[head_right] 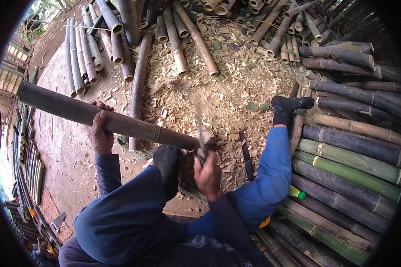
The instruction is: The person sits on the ground and uses a knife to sharpen the end of a bamboo pole. They repeatedly rotate the pole and shave its tip, then place the finished piece aside and pick up another pole to repeat the process.
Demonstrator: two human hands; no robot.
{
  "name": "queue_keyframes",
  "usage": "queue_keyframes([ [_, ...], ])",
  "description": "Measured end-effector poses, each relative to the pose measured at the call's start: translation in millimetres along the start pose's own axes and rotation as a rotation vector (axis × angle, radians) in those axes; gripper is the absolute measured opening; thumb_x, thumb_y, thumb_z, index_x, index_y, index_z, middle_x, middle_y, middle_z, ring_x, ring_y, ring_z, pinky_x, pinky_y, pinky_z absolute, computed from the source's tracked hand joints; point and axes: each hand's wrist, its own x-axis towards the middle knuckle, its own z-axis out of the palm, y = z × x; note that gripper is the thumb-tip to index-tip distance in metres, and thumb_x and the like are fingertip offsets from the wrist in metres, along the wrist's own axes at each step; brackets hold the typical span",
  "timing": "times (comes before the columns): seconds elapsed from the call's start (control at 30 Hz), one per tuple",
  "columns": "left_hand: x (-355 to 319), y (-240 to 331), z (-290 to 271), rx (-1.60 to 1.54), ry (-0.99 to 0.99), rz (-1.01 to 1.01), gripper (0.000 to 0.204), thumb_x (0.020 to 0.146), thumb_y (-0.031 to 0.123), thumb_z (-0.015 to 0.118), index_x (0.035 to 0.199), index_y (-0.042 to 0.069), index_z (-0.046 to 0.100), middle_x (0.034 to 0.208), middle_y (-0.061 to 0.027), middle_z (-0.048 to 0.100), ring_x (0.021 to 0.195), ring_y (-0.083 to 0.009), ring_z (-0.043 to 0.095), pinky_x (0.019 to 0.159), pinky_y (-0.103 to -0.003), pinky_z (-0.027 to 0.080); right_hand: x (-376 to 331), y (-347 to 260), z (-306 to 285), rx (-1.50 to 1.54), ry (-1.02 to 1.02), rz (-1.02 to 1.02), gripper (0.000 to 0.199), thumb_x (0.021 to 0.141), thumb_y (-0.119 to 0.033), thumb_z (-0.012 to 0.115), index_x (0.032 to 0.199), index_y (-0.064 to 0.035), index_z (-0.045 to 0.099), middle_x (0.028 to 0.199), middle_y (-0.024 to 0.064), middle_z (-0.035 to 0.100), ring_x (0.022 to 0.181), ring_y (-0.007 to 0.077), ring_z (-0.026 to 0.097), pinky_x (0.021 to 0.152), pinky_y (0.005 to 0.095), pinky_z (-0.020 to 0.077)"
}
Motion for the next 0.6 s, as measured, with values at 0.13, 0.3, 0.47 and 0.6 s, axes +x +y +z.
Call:
queue_keyframes([
  [0.13,-2,2,1,-0.034,0.081,-0.024,0.051,0.087,0.01,0.08,0.13,-0.003,0.055,0.11,-0.0128,0.068,0.097,-0.0231,0.07,0.092,-0.039,0.058,14,6,5,-0.083,-0.056,0.002,0.038,0.106,-0.037,0.056,0.112,0.0005,0.05,0.084,0.0281,0.069,0.075,0.0519,0.066,0.065,0.0593,0.0508],
  [0.3,5,-2,3,0.157,0.348,0.009,0.039,0.084,0.008,0.086,0.116,-0.002,0.066,0.099,-0.0113,0.072,0.091,-0.021,0.071,0.084,-0.036,0.059,-8,16,-8,0.198,0.091,-0.099,0.034,0.104,-0.028,0.062,0.118,0.0013,0.051,0.092,0.0276,0.068,0.079,0.0492,0.067,0.064,0.0548,0.0515],
  [0.47,3,-2,9,0.101,0.276,0.024,0.039,0.083,0.002,0.085,0.116,-0.002,0.064,0.099,-0.0116,0.071,0.089,-0.0214,0.071,0.081,-0.036,0.059,4,2,5,0.037,0.027,-0.026,0.034,0.103,-0.027,0.063,0.115,0.0008,0.048,0.087,0.0303,0.069,0.08,0.0501,0.068,0.065,0.0562,0.052],
  [0.6,3,0,11,0.114,0.213,0.053,0.039,0.084,0.0,0.083,0.117,-0.003,0.062,0.103,-0.0119,0.07,0.09,-0.0218,0.071,0.082,-0.036,0.059,9,2,-3,-0.023,-0.05,-0.059,0.033,0.104,-0.029,0.061,0.112,0.0008,0.048,0.085,0.0303,0.068,0.079,0.0504,0.068,0.066,0.057,0.051],
])
